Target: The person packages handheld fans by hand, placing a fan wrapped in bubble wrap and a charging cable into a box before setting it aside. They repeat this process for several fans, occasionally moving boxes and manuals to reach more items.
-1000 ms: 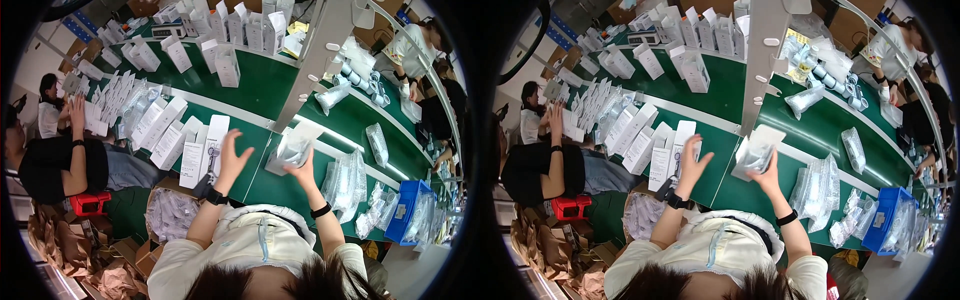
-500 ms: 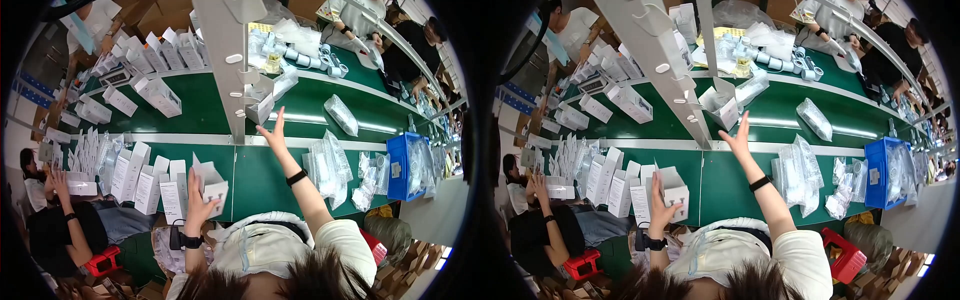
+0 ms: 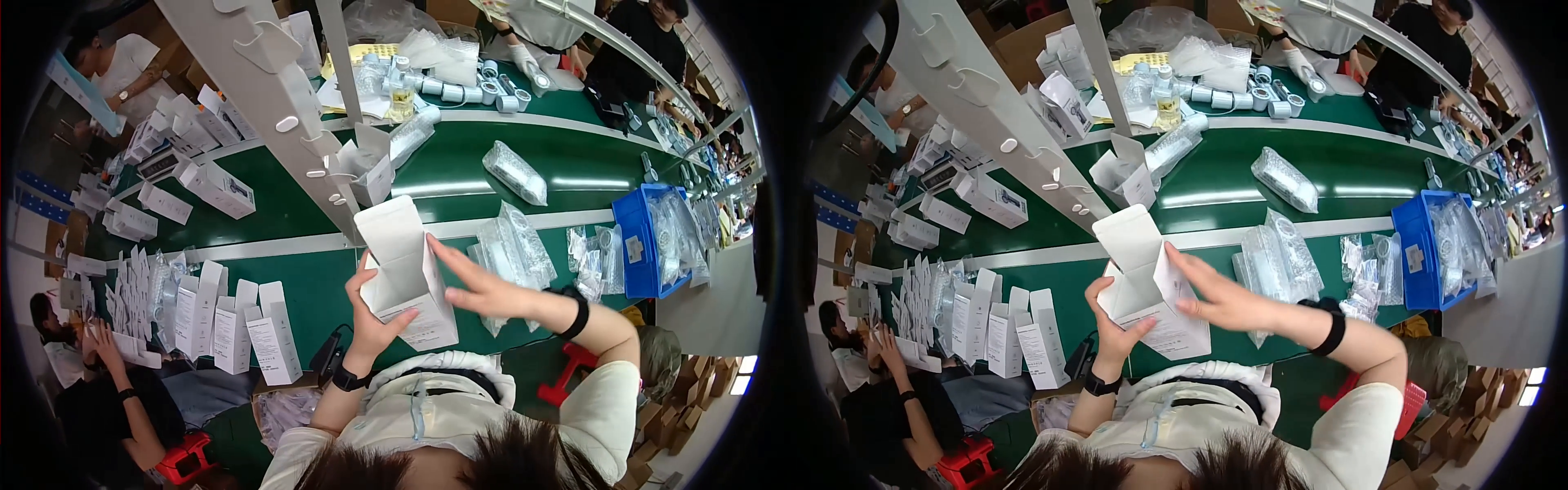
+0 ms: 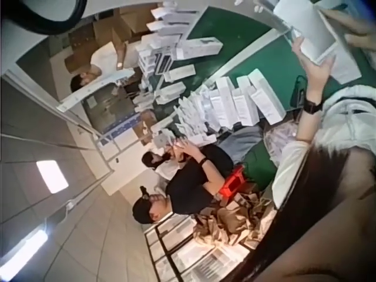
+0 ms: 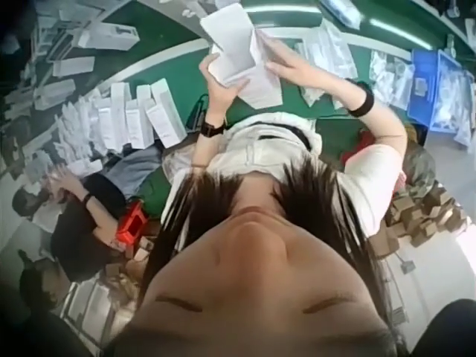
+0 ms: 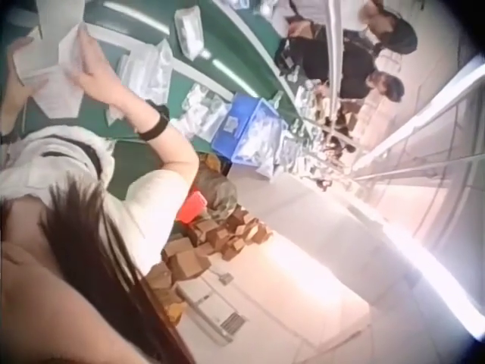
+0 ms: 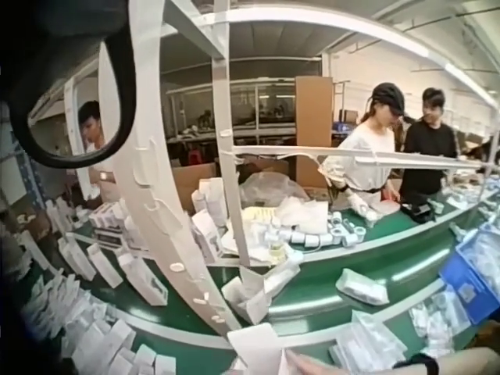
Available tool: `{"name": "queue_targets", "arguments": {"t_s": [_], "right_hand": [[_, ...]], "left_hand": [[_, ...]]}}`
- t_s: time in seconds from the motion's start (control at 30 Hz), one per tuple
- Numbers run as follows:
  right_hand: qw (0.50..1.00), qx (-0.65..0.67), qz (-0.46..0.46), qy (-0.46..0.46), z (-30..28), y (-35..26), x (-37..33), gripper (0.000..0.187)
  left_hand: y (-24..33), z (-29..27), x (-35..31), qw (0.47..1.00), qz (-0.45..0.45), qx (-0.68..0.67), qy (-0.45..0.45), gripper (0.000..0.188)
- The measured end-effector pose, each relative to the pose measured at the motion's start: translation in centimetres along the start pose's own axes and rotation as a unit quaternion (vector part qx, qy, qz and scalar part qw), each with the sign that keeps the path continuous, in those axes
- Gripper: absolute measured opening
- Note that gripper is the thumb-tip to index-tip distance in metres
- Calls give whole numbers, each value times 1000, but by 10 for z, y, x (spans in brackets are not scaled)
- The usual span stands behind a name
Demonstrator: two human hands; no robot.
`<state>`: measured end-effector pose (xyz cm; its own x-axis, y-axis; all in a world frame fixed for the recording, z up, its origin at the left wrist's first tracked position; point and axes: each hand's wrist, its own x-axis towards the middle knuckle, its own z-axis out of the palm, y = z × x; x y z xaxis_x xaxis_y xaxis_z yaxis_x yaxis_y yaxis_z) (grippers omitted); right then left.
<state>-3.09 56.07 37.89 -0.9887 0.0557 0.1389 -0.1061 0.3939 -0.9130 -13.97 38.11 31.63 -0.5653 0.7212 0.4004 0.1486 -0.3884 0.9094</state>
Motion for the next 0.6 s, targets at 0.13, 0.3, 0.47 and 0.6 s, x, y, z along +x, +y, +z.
{"name": "queue_targets", "arguments": {"t_s": [0.13,0.3,0.47,0.6], "right_hand": [[954,-282,102,16,-87,81,95,53],[830,-549,71,68,-70,221,197,45],[785,-609,112,37,-29,258,217,43],[805,-523,260,-107,-46,186,176,47]], "left_hand": [[13,-9,-14,988,-126,41,75,75],[-4,-15,-37,967,-165,170,91,78],[-20,-18,-46,950,-196,222,98,77],[-26,-13,-46,945,-194,247,90,74]]}}
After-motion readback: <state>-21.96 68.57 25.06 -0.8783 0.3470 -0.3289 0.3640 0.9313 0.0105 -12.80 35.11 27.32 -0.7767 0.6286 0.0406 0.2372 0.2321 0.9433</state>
